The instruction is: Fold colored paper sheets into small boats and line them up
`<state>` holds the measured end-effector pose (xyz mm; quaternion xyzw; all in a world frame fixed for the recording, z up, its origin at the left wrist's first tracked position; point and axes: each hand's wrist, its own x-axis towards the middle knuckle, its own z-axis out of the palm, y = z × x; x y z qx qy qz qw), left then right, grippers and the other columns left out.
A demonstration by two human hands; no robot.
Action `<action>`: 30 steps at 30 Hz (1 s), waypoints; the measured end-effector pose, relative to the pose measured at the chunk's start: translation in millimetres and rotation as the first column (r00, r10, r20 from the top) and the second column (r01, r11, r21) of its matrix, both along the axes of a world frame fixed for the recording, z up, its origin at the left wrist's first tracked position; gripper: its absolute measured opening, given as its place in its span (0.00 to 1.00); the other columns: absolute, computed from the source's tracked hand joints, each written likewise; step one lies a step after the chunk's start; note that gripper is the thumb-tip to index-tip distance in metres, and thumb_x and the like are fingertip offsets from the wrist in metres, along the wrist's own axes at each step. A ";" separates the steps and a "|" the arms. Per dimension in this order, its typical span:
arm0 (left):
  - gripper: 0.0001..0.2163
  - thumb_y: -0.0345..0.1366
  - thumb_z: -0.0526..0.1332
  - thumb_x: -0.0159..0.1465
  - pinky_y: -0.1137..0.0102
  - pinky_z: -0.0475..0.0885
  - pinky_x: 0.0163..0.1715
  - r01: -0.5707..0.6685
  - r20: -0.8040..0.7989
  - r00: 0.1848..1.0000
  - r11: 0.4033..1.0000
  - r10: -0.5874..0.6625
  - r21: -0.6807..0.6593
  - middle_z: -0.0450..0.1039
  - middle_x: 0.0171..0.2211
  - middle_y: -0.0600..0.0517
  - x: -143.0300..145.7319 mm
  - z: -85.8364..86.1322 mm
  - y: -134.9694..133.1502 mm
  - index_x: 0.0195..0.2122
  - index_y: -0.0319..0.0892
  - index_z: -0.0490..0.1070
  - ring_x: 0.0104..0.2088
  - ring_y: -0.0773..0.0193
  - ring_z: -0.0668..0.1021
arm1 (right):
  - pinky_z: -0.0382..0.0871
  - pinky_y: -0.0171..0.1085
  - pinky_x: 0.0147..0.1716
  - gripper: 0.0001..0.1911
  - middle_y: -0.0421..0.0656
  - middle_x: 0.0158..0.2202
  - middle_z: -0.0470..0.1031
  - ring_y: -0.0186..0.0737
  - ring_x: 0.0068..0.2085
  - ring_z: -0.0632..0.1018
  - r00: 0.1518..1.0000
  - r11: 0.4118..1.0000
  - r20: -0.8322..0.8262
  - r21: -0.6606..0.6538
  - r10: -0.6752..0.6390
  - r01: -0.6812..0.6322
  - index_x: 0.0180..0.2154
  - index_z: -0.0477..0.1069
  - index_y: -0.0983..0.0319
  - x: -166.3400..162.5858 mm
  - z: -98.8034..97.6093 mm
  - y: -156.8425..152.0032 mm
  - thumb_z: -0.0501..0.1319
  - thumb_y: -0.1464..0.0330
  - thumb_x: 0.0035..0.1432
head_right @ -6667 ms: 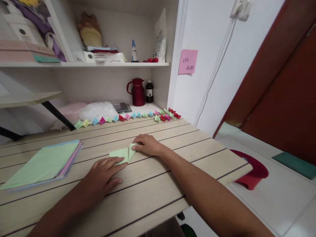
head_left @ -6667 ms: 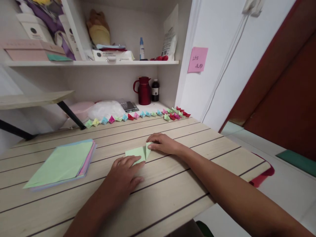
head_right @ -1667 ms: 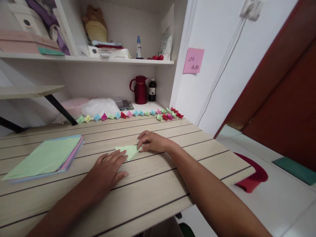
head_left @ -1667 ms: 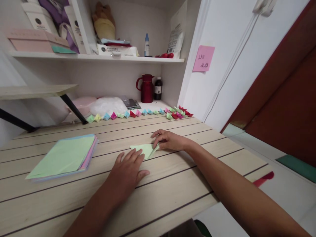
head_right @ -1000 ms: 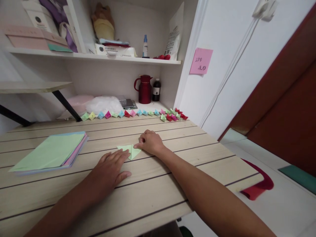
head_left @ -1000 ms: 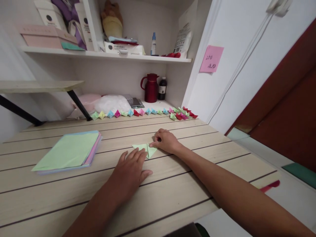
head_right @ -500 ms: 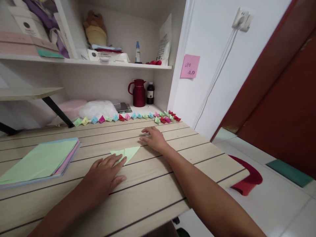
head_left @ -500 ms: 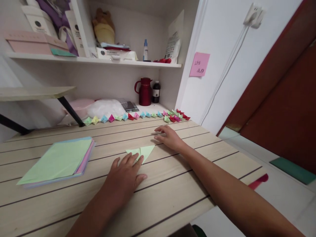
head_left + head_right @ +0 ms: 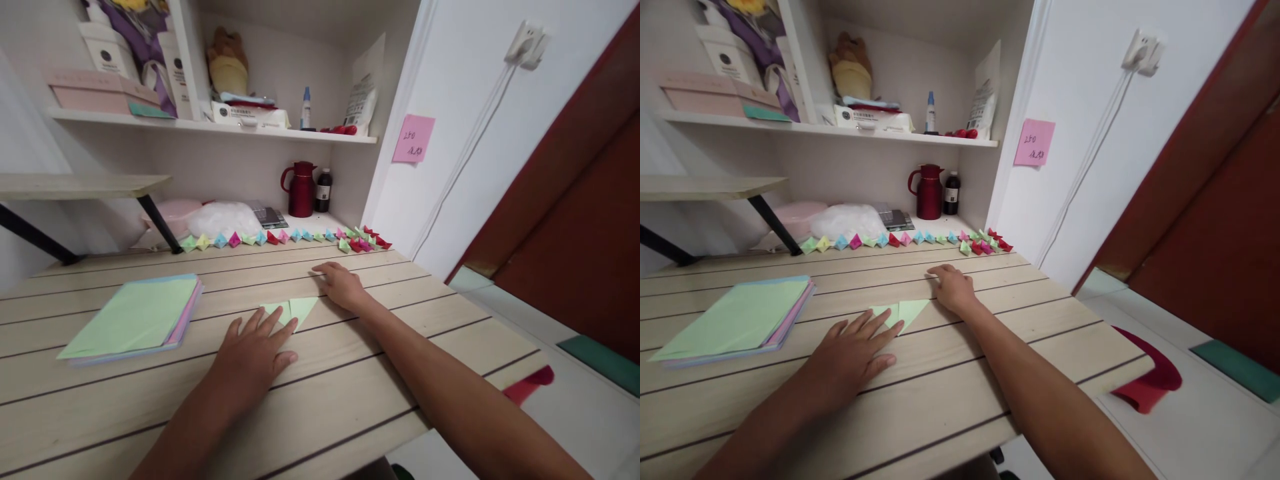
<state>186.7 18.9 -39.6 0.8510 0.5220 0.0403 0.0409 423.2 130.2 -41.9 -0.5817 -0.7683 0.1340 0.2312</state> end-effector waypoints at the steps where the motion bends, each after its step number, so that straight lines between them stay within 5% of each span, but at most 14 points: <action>1: 0.23 0.47 0.52 0.66 0.39 0.54 0.57 -0.002 0.003 1.000 1.000 0.002 -0.005 0.53 0.67 0.50 0.0 0.2 -0.3 0.63 0.58 0.57 0.66 0.42 0.56 | 0.58 0.51 0.54 0.19 0.47 0.57 0.68 0.52 0.56 0.68 1.000 1.000 -0.014 0.027 -0.012 0.013 0.52 0.71 0.54 -3.7 -1.1 -1.2 0.61 0.66 0.58; 4: 0.23 0.47 0.53 0.65 0.39 0.54 0.57 -0.009 0.011 1.000 1.000 0.009 -0.019 0.53 0.66 0.50 1.0 1.2 -1.4 0.62 0.59 0.58 0.65 0.42 0.56 | 0.62 0.43 0.50 0.13 0.44 0.48 0.75 0.45 0.50 0.72 0.990 0.992 -0.061 0.021 0.126 -0.125 0.46 0.75 0.55 -18.4 -2.1 -8.1 0.58 0.62 0.61; 7: 0.24 0.47 0.54 0.65 0.39 0.53 0.57 -0.009 0.014 1.000 1.000 0.009 -0.014 0.54 0.66 0.49 2.3 2.0 -2.3 0.63 0.59 0.57 0.65 0.42 0.57 | 0.60 0.44 0.49 0.18 0.43 0.46 0.74 0.46 0.49 0.71 0.969 0.970 -0.051 0.022 0.241 -0.240 0.44 0.75 0.53 -32.9 -1.7 -14.2 0.64 0.54 0.53; 10: 0.23 0.46 0.55 0.65 0.40 0.53 0.58 -0.005 0.006 1.000 1.000 0.005 -0.006 0.54 0.66 0.49 2.8 2.6 -2.9 0.62 0.58 0.58 0.65 0.42 0.57 | 0.57 0.48 0.48 0.21 0.43 0.48 0.72 0.50 0.51 0.68 0.988 0.989 0.058 0.018 0.144 -0.146 0.43 0.74 0.51 -42.6 -2.0 -13.5 0.69 0.52 0.46; 15: 0.23 0.46 0.55 0.65 0.40 0.54 0.57 -0.010 0.006 1.000 1.000 0.010 -0.005 0.54 0.66 0.48 2.6 4.3 -3.8 0.62 0.57 0.60 0.65 0.41 0.59 | 0.55 0.45 0.44 0.11 0.44 0.43 0.72 0.47 0.47 0.69 0.998 1.000 0.064 0.028 0.001 -0.003 0.38 0.73 0.54 -49.1 -5.1 -6.5 0.63 0.58 0.56; 20: 0.22 0.45 0.55 0.65 0.40 0.52 0.58 -0.012 0.008 1.000 0.999 0.012 0.034 0.57 0.65 0.49 2.4 2.5 -5.4 0.61 0.58 0.61 0.64 0.43 0.60 | 0.56 0.45 0.45 0.13 0.45 0.45 0.72 0.48 0.48 0.67 0.993 0.994 0.066 0.049 0.098 -0.102 0.40 0.74 0.54 -52.0 -3.2 -13.5 0.56 0.56 0.62; 30: 0.15 0.40 0.59 0.64 0.42 0.48 0.60 0.012 0.035 0.999 0.979 -0.020 0.203 0.59 0.65 0.48 6.2 -2.6 -2.1 0.52 0.57 0.72 0.62 0.46 0.63 | 0.62 0.37 0.41 0.06 0.41 0.36 0.74 0.41 0.42 0.72 0.972 0.968 -0.087 -0.106 0.217 -0.226 0.29 0.75 0.59 -45.9 6.8 -20.1 0.68 0.66 0.47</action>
